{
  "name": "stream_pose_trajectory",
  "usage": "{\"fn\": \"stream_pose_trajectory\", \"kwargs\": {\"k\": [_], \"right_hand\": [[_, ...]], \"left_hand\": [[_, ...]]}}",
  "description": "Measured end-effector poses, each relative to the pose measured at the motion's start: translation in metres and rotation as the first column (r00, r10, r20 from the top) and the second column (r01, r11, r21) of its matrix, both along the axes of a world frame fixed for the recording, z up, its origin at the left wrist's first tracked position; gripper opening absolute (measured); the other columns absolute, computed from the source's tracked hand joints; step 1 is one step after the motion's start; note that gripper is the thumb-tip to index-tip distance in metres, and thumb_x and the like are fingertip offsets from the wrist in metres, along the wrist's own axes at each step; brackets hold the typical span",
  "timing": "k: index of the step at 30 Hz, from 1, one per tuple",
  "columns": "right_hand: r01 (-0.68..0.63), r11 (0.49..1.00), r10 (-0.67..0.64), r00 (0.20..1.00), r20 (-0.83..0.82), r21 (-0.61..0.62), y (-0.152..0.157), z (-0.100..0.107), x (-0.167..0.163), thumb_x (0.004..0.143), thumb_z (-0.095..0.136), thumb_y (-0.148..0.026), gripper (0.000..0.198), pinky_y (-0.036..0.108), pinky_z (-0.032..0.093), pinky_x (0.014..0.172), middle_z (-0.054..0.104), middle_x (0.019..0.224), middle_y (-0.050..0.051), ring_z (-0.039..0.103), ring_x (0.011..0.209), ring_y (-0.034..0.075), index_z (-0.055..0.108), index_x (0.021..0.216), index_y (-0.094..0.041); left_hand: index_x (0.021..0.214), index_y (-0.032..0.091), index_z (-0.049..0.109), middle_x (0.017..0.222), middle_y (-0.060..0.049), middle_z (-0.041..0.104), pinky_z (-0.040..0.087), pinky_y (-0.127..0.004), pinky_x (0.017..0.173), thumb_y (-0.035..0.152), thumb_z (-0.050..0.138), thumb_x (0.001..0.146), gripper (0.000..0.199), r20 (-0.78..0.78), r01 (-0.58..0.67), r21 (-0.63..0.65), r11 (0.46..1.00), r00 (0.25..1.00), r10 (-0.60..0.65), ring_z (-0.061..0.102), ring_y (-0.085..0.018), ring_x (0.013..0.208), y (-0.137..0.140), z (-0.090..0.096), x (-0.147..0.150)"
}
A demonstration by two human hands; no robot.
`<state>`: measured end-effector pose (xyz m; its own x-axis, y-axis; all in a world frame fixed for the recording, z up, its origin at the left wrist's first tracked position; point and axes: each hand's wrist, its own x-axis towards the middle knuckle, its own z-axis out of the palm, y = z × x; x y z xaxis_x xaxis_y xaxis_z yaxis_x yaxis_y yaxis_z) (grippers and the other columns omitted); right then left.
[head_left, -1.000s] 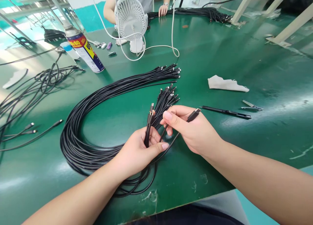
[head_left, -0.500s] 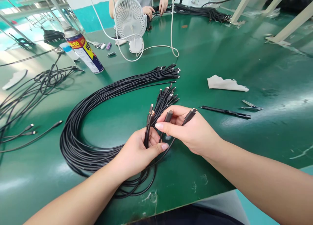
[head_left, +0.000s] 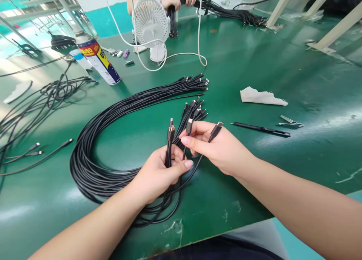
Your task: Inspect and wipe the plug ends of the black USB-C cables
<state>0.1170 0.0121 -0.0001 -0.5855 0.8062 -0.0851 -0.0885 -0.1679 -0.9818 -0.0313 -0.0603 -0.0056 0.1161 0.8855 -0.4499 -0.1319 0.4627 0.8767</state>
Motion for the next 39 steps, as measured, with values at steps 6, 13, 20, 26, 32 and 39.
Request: {"fn": "stream_pose_trajectory", "kwargs": {"k": [6,13,20,26,32,39], "right_hand": [[-0.002,1.0,0.003,0.999,0.045,-0.018,0.0008,0.001,0.0,0.08,0.068,-0.026,0.012,0.024,0.043,0.058,0.064,0.074,0.0,0.052,0.06,0.009,0.065,0.08,-0.015],[0.074,0.994,-0.08,0.994,0.069,0.081,0.0005,-0.0013,0.0024,0.082,0.067,-0.048,0.034,0.026,0.041,0.058,0.052,0.058,-0.003,0.051,0.059,0.012,0.062,0.069,-0.017],[0.024,1.0,-0.025,0.999,0.032,0.014,0.0003,-0.002,0.0017,0.078,0.07,-0.025,0.011,0.025,0.045,0.06,0.064,0.078,0.0,0.058,0.067,0.011,0.064,0.078,-0.016],[0.006,0.996,-0.005,1.0,0.002,-0.084,0.0016,-0.0012,0.0002,0.069,0.079,-0.025,0.018,0.027,0.048,0.063,0.067,0.075,0.001,0.061,0.069,0.014,0.065,0.077,-0.016],[-0.048,0.989,0.037,0.996,-0.081,-0.139,0.0025,-0.0024,0.0006,0.072,0.08,-0.032,0.021,0.03,0.049,0.069,0.068,0.073,0.001,0.061,0.069,0.014,0.067,0.077,-0.016],[-0.079,0.982,0.058,0.991,-0.12,-0.173,0.0029,-0.0049,0.0009,0.074,0.08,-0.03,0.022,0.026,0.046,0.066,0.066,0.072,0.001,0.059,0.068,0.012,0.066,0.079,-0.014]], "left_hand": [[0.068,0.019,0.043,0.051,0.011,0.04,0.024,-0.015,0.04,0.031,0.078,0.072,0.037,-0.022,-0.001,0.02,1.0,1.0,0.001,0.029,-0.002,0.042,-0.0005,-0.0021,-0.0003],[0.069,0.019,0.044,0.057,0.008,0.044,0.029,-0.018,0.046,0.031,0.077,0.072,0.035,-0.19,0.052,0.069,0.996,0.981,-0.038,0.036,-0.004,0.048,-0.0012,-0.0047,-0.0021],[0.068,0.02,0.043,0.056,0.01,0.041,0.028,-0.019,0.047,0.033,0.075,0.074,0.035,-0.233,0.065,0.077,0.995,0.971,-0.045,0.034,-0.004,0.047,-0.0014,-0.0041,-0.0019],[0.068,0.02,0.043,0.056,0.009,0.043,0.028,-0.02,0.046,0.031,0.074,0.074,0.033,-0.271,0.037,0.071,0.997,0.963,-0.016,0.035,-0.005,0.047,-0.0033,-0.0027,0.0001],[0.07,0.02,0.044,0.053,0.011,0.04,0.027,-0.02,0.046,0.031,0.074,0.074,0.032,-0.246,0.031,0.077,0.997,0.969,-0.011,0.033,-0.005,0.045,-0.0024,-0.0023,0.0007],[0.069,0.02,0.044,0.055,0.01,0.039,0.026,-0.02,0.045,0.032,0.074,0.074,0.033,-0.199,0.023,0.089,0.996,0.98,-0.005,0.032,-0.005,0.045,-0.0021,-0.0032,0.0011]]}}
